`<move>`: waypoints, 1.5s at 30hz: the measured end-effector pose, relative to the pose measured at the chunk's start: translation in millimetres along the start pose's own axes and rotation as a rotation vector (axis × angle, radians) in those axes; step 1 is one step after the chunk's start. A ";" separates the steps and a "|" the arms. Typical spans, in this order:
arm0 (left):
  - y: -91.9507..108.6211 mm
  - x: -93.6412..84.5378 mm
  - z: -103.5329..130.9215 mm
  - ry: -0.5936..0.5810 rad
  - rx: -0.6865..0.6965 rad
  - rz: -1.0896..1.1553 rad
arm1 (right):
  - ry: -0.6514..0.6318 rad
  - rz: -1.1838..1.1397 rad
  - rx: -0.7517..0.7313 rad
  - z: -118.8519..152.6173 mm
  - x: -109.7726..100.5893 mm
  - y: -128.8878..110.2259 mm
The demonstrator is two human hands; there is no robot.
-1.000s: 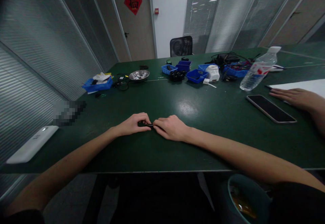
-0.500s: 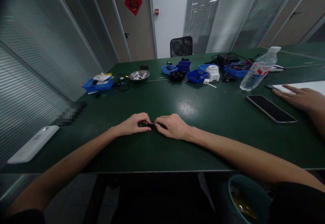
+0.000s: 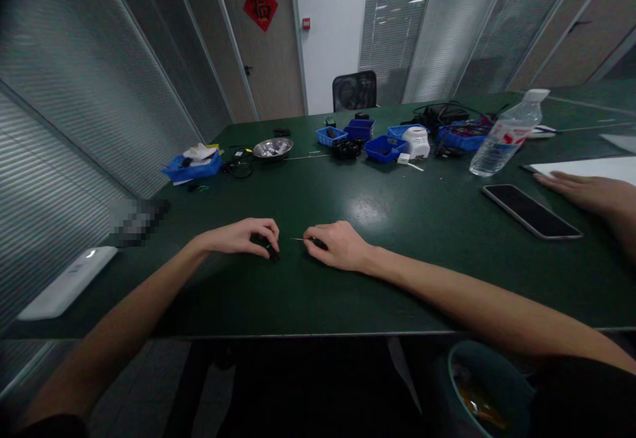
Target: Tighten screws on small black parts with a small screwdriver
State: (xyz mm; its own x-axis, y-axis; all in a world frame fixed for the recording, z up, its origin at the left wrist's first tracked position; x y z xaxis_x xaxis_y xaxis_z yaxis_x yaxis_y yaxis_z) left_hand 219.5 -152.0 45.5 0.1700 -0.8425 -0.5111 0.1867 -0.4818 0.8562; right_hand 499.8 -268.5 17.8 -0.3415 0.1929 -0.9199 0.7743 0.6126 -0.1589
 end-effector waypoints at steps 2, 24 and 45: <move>-6.7 -7.3 3.9 -0.001 -0.041 0.008 | 0.000 0.002 -0.006 0.3 0.1 0.2; -143.3 -141.7 152.7 1.222 -0.781 -0.309 | -0.029 -0.011 -0.014 1.4 -0.5 1.9; -134.7 -138.7 166.4 1.289 -0.999 -0.439 | -0.047 -0.003 -0.009 1.2 -0.5 1.2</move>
State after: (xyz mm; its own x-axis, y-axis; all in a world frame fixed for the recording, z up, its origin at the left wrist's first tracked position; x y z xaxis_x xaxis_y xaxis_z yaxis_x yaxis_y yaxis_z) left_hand 9.8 -10.3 13.6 0.4712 0.2781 -0.8370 0.8408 0.1451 0.5216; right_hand 501.5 -268.8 17.6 -0.3181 0.1555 -0.9352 0.7685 0.6200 -0.1583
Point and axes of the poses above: each hand's wrist, its own z-axis away from the middle knuckle, its own x-axis out of the palm, y = z × x, the point moved 1 cm from there along -z, towards the middle knuckle, and after that the axes turned 13 degrees about z, right-handed, at the moved point
